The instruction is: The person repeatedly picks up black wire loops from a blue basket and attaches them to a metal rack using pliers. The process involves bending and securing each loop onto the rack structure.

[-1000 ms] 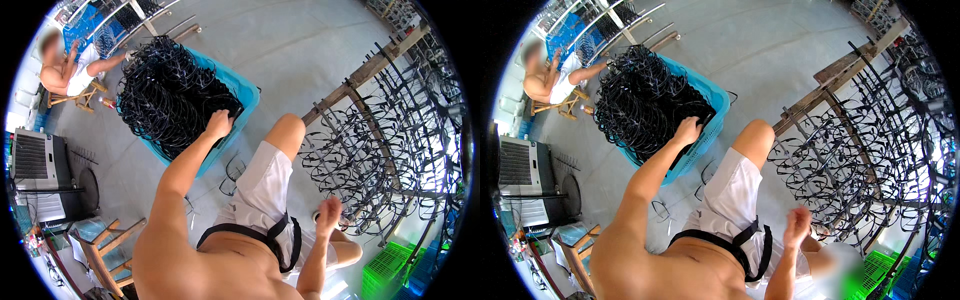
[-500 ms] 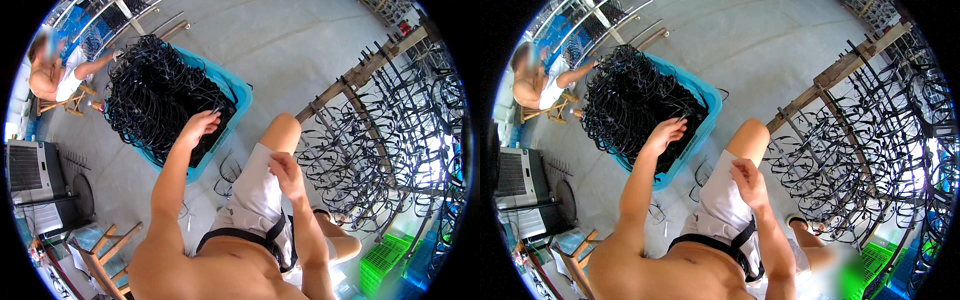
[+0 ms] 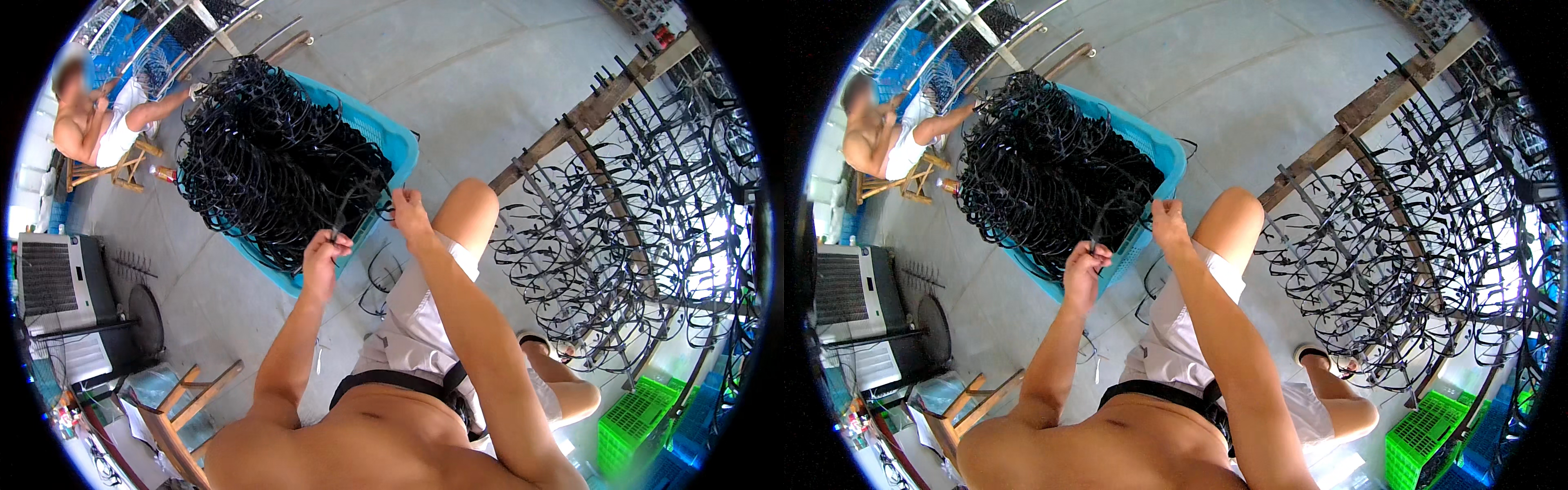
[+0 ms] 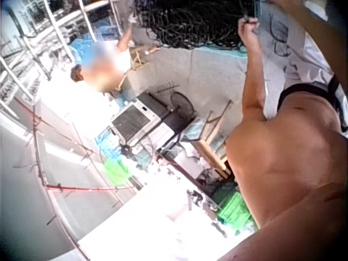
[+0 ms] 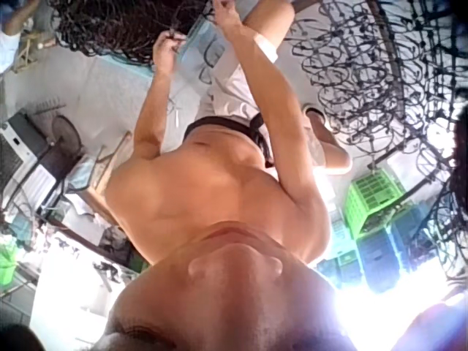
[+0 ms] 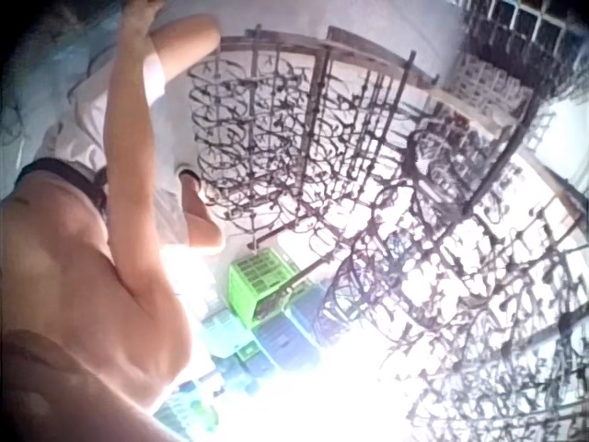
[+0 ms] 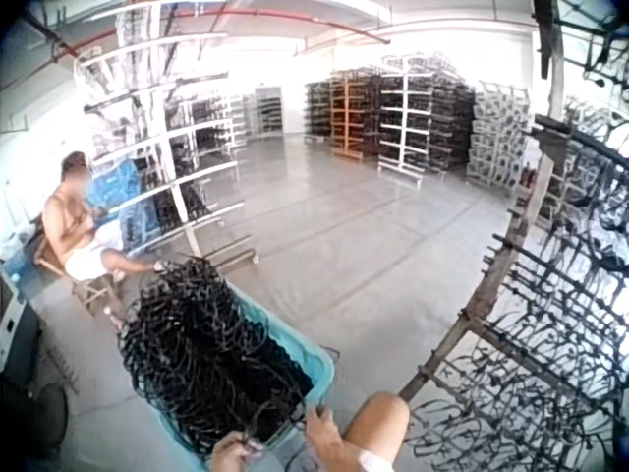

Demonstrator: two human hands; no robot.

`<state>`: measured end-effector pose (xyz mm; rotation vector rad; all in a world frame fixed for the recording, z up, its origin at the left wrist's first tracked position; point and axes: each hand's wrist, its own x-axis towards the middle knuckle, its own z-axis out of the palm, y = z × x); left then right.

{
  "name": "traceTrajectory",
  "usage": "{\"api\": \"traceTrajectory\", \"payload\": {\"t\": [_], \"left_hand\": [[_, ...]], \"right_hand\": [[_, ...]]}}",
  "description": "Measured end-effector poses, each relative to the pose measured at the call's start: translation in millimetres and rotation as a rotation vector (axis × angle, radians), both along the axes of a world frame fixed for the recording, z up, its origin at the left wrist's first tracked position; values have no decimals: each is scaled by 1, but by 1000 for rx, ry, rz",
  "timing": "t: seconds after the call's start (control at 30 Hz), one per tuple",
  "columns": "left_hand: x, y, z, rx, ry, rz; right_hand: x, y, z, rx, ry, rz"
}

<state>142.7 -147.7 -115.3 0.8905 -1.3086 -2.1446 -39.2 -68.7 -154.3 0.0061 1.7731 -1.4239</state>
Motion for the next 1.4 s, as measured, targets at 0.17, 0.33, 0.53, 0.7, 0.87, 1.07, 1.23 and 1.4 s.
{"api": "traceTrajectory", "payload": {"t": [0.17,0.33,0.53,0.7,0.87,1.07,1.23,1.4], "left_hand": [[-12,-33,12,266,226,159],[-28,-59,12,266,148,187],[-46,-83,9,116,-15,299],[-72,-94,5,6,-71,240],[-98,-98,2,-112,-187,296],[-97,-36,37,-1196,-309,276],[-106,50,122,-766,-132,-540],[-119,153,123,-547,332,-916]], "right_hand": [[34,2,-10,208,871,436],[45,-12,-2,284,1113,576],[37,-3,-12,-51,997,559],[13,15,24,-459,338,295],[9,32,44,-725,-242,45],[4,89,68,-987,-448,-46],[27,187,103,-1136,-159,58],[70,304,135,-1106,-325,-232]]}}
